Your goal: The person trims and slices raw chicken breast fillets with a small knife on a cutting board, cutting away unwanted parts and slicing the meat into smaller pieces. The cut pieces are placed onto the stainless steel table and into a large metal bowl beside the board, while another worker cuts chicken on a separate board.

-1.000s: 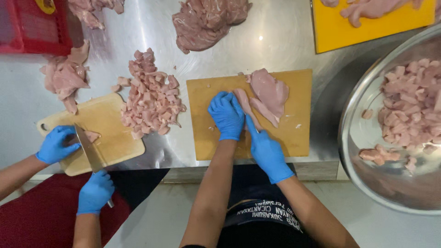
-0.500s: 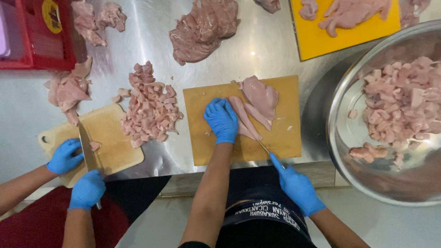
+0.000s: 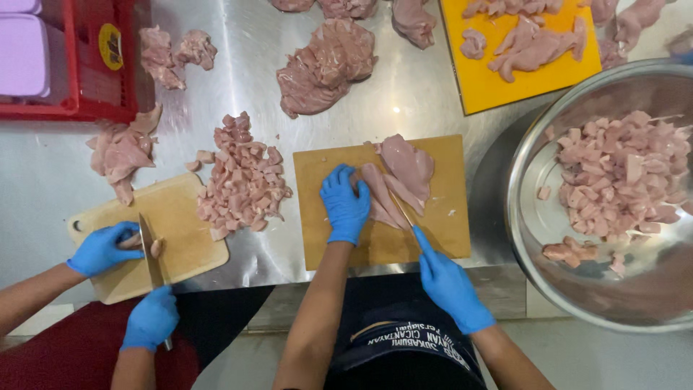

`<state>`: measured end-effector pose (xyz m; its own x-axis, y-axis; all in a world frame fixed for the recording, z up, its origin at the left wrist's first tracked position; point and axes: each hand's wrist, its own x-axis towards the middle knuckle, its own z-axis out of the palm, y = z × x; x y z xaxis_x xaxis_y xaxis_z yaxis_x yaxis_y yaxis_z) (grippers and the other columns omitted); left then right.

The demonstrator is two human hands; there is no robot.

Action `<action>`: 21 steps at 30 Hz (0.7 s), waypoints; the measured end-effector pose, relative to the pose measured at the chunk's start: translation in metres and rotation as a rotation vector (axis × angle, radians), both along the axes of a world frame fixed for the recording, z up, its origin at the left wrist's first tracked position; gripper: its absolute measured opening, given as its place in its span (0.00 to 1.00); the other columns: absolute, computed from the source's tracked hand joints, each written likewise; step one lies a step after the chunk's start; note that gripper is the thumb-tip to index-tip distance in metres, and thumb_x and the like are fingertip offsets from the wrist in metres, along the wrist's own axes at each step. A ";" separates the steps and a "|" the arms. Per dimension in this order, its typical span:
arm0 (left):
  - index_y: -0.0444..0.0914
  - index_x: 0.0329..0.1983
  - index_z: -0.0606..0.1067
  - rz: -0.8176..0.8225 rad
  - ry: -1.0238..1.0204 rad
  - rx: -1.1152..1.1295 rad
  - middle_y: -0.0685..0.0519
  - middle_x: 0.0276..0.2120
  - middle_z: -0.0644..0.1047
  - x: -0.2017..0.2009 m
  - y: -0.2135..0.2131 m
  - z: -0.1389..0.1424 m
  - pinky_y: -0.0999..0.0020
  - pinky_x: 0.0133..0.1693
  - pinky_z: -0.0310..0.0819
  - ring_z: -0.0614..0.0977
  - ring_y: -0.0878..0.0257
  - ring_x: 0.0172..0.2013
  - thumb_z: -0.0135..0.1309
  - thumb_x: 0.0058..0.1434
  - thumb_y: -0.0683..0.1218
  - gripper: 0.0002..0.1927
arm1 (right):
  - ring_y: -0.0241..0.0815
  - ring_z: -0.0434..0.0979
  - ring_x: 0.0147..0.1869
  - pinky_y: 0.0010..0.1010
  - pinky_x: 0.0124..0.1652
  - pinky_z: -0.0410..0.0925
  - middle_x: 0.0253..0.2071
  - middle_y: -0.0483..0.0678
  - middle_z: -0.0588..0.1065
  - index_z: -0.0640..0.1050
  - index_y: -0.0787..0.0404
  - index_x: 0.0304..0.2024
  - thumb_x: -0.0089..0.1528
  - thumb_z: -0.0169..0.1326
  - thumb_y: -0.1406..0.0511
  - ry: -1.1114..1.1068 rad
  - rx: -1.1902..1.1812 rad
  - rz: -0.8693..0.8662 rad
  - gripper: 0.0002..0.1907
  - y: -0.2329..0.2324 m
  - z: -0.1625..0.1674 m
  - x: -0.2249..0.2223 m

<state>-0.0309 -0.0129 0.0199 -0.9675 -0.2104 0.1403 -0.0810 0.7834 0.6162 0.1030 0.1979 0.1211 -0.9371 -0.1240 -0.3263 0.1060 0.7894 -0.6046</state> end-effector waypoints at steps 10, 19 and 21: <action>0.38 0.35 0.76 0.067 -0.221 -0.240 0.43 0.38 0.76 0.012 0.000 0.011 0.48 0.43 0.68 0.77 0.46 0.42 0.54 0.62 0.56 0.16 | 0.66 0.78 0.32 0.58 0.36 0.71 0.31 0.62 0.77 0.58 0.37 0.74 0.64 0.46 0.64 -0.034 0.170 0.153 0.35 -0.012 -0.006 -0.025; 0.38 0.38 0.75 0.101 -0.186 -0.189 0.41 0.36 0.79 -0.005 -0.009 -0.013 0.45 0.41 0.72 0.79 0.43 0.40 0.48 0.67 0.56 0.17 | 0.67 0.78 0.28 0.56 0.32 0.72 0.31 0.62 0.76 0.58 0.36 0.74 0.65 0.47 0.61 -0.090 0.407 0.145 0.34 0.031 0.008 -0.010; 0.37 0.41 0.74 0.139 -0.298 -0.052 0.39 0.36 0.79 -0.012 -0.009 -0.008 0.43 0.41 0.72 0.80 0.40 0.39 0.46 0.69 0.57 0.19 | 0.67 0.78 0.30 0.57 0.33 0.72 0.32 0.62 0.77 0.58 0.35 0.74 0.65 0.47 0.61 -0.135 0.405 0.120 0.35 0.031 0.016 -0.007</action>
<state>-0.0431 -0.0223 0.0122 -0.9301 -0.3433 -0.1307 -0.3601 0.7821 0.5085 0.0964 0.2290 0.1370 -0.8693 -0.0663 -0.4898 0.0561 0.9713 -0.2310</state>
